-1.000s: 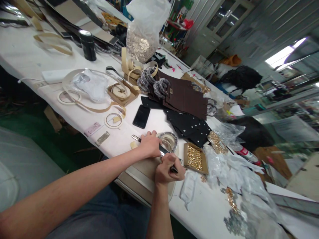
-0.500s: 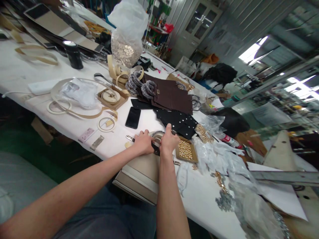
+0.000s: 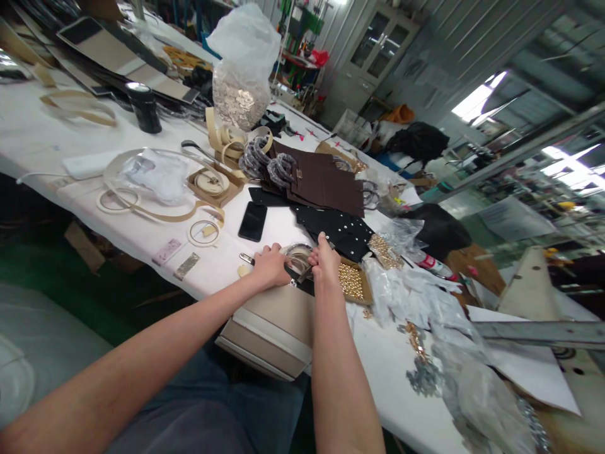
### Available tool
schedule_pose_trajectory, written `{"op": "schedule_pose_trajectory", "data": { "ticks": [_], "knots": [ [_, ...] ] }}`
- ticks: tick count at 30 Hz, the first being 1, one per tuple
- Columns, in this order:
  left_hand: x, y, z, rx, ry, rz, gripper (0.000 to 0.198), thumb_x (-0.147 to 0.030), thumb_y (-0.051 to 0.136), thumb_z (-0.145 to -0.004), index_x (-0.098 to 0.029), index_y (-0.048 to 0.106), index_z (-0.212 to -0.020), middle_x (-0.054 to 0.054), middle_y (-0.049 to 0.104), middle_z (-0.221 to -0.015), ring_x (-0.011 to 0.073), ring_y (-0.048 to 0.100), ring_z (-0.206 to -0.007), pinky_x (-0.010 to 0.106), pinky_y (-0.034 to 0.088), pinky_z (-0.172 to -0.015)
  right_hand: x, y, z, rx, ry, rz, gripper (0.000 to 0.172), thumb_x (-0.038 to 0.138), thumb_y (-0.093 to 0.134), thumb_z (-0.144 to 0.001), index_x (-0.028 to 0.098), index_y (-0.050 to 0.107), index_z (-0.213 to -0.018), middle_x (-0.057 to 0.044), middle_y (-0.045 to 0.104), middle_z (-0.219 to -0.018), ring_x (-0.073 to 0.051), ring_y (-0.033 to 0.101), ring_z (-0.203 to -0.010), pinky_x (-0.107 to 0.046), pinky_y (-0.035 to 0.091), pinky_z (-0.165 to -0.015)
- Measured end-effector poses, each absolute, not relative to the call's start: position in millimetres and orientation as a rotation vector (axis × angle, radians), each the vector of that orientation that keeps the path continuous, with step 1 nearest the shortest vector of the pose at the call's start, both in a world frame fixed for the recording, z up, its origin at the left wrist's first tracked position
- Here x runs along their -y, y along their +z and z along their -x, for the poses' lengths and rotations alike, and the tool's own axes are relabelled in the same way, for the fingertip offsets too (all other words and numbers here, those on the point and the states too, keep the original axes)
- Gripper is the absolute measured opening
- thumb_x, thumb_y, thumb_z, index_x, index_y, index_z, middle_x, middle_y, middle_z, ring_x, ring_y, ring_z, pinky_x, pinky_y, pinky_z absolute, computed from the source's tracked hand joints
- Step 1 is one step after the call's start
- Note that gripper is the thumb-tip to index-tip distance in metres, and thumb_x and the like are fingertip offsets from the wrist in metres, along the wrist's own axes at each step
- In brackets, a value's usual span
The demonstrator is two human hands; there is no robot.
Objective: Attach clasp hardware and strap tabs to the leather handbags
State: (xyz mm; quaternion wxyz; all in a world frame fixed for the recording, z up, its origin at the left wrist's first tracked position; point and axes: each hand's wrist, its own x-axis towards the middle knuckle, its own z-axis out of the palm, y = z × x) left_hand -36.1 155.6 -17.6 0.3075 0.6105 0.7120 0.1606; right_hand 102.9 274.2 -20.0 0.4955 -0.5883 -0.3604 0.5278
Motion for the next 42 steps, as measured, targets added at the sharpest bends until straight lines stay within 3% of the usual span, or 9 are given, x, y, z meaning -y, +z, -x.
{"op": "schedule_pose_trajectory", "data": {
  "ticks": [13, 19, 25, 30, 36, 42],
  "knots": [
    [-156.5, -17.9, 33.6, -1.88, 0.424, -1.597, 0.035, -0.044, 0.076, -0.083, -0.034, 0.083, -0.117, 0.012, 0.056, -0.149, 0.0387, 0.05, -0.135, 0.059, 0.047, -0.111, -250.4, -21.4, -89.4, 0.953, 1.062, 1.448, 0.057, 0.06, 0.085, -0.093, 0.027, 0.043, -0.074, 0.012, 0.041, -0.05, -0.008, 0.034, -0.037, -0.019, 0.028, -0.028],
    [-157.3, -24.0, 31.2, -1.891, 0.424, -1.61, 0.036, -0.047, 0.075, -0.085, -0.034, 0.081, -0.118, 0.012, 0.056, -0.149, 0.039, 0.048, -0.136, 0.058, 0.046, -0.112, -210.7, -11.4, -78.2, 1.123, 0.832, 1.319, 0.061, 0.064, 0.076, -0.099, 0.027, 0.043, -0.063, 0.007, 0.043, -0.049, -0.009, 0.037, -0.038, -0.024, 0.027, -0.031],
    [-154.0, -24.7, 31.1, -1.885, 0.463, -1.629, 0.038, -0.058, 0.069, -0.091, -0.033, 0.082, -0.116, 0.013, 0.057, -0.147, 0.0399, 0.049, -0.134, 0.058, 0.046, -0.11, -161.1, -9.2, -74.3, 1.205, 0.591, 1.222, 0.063, 0.065, 0.066, -0.107, 0.026, 0.047, -0.062, 0.005, 0.045, -0.051, -0.011, 0.043, -0.042, -0.026, 0.035, -0.038],
    [-150.2, -17.1, 33.0, -1.866, 0.432, -1.645, 0.037, -0.053, 0.071, -0.089, -0.031, 0.082, -0.116, 0.015, 0.056, -0.149, 0.04, 0.05, -0.134, 0.058, 0.047, -0.107, -143.3, -16.9, -73.9, 1.278, 0.581, 1.212, 0.063, 0.067, 0.07, -0.105, 0.024, 0.052, -0.062, 0.002, 0.05, -0.057, -0.012, 0.048, -0.051, -0.024, 0.044, -0.047],
    [-149.3, -22.5, 31.4, -1.905, 0.469, -1.626, 0.035, -0.048, 0.071, -0.089, -0.036, 0.081, -0.12, 0.011, 0.057, -0.149, 0.0383, 0.05, -0.134, 0.057, 0.045, -0.111, -166.7, 4.4, -90.1, 1.082, 0.775, 1.002, 0.065, 0.066, 0.073, -0.103, 0.026, 0.037, -0.065, 0.01, 0.031, -0.054, -0.007, 0.028, -0.041, -0.022, 0.027, -0.036],
    [-151.7, -24.7, 31.8, -1.904, 0.468, -1.617, 0.034, -0.046, 0.072, -0.088, -0.035, 0.082, -0.119, 0.011, 0.057, -0.148, 0.0382, 0.051, -0.133, 0.057, 0.047, -0.11, -163.8, 5.6, -91.3, 1.15, 0.764, 0.982, 0.063, 0.059, 0.076, -0.103, 0.025, 0.041, -0.064, 0.009, 0.034, -0.054, -0.007, 0.033, -0.042, -0.021, 0.03, -0.038]
  ]
}}
